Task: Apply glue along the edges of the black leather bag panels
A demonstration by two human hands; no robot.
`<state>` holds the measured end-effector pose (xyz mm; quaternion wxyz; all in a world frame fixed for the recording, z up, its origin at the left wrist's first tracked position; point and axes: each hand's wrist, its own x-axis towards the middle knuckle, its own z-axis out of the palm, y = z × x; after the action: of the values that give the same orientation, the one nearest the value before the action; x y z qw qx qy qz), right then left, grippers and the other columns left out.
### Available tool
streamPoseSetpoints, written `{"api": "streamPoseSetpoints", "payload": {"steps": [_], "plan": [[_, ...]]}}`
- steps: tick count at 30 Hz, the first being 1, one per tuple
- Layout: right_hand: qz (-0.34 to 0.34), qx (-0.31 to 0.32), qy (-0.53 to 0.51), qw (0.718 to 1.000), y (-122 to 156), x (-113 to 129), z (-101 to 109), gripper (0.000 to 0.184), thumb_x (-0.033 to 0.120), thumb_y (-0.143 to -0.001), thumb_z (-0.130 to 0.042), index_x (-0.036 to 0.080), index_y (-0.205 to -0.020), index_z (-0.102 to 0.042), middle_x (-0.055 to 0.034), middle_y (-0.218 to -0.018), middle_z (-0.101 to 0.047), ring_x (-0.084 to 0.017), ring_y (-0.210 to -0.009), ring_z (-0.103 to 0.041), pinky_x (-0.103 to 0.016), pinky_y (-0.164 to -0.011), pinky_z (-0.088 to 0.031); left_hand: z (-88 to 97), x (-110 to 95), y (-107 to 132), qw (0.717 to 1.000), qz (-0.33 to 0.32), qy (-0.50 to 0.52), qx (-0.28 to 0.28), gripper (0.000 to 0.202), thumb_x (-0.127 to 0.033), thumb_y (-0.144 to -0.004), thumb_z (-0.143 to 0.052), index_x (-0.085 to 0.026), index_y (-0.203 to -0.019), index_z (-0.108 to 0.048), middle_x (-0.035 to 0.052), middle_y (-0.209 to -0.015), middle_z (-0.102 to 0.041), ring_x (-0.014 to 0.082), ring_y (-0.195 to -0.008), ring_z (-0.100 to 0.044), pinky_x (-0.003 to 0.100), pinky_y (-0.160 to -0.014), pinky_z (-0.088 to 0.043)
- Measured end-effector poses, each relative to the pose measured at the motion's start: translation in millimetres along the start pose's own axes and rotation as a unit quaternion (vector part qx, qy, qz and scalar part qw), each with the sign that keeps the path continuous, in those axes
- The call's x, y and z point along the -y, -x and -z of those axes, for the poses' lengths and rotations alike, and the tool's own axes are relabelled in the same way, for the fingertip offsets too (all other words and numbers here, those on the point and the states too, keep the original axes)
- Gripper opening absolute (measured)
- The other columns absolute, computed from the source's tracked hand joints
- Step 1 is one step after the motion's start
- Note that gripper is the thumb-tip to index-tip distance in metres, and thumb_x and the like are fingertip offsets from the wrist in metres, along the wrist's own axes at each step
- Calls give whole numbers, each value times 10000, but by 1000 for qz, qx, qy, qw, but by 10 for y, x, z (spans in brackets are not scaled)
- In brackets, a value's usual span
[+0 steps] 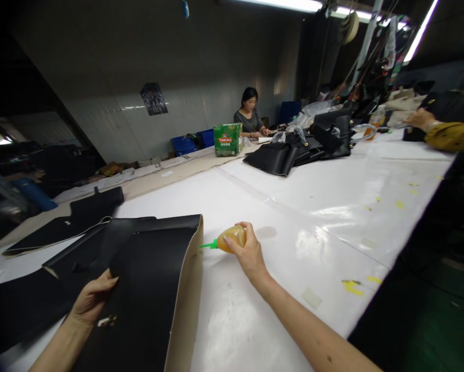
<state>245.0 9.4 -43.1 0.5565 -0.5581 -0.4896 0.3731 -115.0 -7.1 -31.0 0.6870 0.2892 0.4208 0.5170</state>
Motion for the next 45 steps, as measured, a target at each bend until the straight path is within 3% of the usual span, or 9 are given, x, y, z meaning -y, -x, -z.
{"api": "streamPoseSetpoints", "payload": {"steps": [15, 23, 30, 35, 38, 40, 43, 45], "plan": [[-43, 103, 70, 991, 112, -36, 32, 354, 433, -731, -667, 247, -990, -512, 8, -843, -590, -212, -773, -577, -325, -690, -458, 113, 58, -116, 998, 0, 32, 46, 380, 2, -562, -696, -171, -896, -747, 84, -802, -772, 254, -670, -722, 334, -658, -610], [-36, 100, 75, 991, 44, -47, 14, 400, 481, -734, -648, 257, -1023, -486, 2, -876, -575, -213, -787, -563, -334, -707, -448, 120, 62, -130, 998, -2, 36, 52, 386, 8, -569, -675, -173, -905, -734, 80, -808, -772, 255, -674, -723, 346, -666, -610], [-84, 208, 9, 975, 248, -38, 86, 385, 476, -718, -652, 237, -978, -498, 9, -776, -601, -214, -724, -593, -324, -657, -462, 165, 82, -140, 998, -8, 37, 48, 368, 4, -582, -675, -167, -904, -727, 83, -799, -769, 258, -672, -722, 342, -657, -609], [-42, 134, 44, 989, 18, -84, 24, 398, 473, -748, -648, 258, -1034, -475, 10, -879, -563, -205, -807, -558, -318, -716, -436, 130, 69, -132, 998, -11, 34, 50, 358, 7, -577, -670, -170, -883, -725, 67, -781, -770, 240, -662, -722, 309, -643, -608], [-39, 134, 53, 989, 29, -86, 17, 403, 464, -738, -660, 257, -1030, -475, 11, -866, -563, -210, -801, -556, -327, -721, -433, 118, 58, -135, 998, -12, 30, 51, 356, -1, -576, -673, -168, -886, -723, 72, -777, -769, 252, -671, -723, 321, -648, -609], [-53, 166, 43, 984, 156, -52, 46, 389, 462, -741, -653, 253, -1017, -476, 16, -815, -573, -208, -757, -569, -322, -687, -440, 130, 57, -143, 998, -12, 28, 51, 351, -11, -576, -681, -165, -889, -723, 78, -775, -768, 265, -678, -723, 339, -656, -611], [-104, 267, -12, 958, 355, 12, 96, 364, 462, -754, -643, 247, -992, -471, 18, -781, -596, -207, -725, -587, -308, -651, -445, 154, 62, -155, 998, -11, 27, 47, 329, -19, -574, -691, -160, -869, -723, 83, -763, -766, 274, -672, -722, 354, -663, -610], [-116, 291, -31, 949, 379, 22, 102, 360, 456, -758, -648, 249, -992, -470, 18, -794, -598, -205, -733, -587, -302, -654, -444, 155, 62, -155, 999, -10, 27, 44, 322, -17, -572, -692, -157, -860, -722, 81, -746, -763, 266, -653, -720, 341, -643, -609]]}}
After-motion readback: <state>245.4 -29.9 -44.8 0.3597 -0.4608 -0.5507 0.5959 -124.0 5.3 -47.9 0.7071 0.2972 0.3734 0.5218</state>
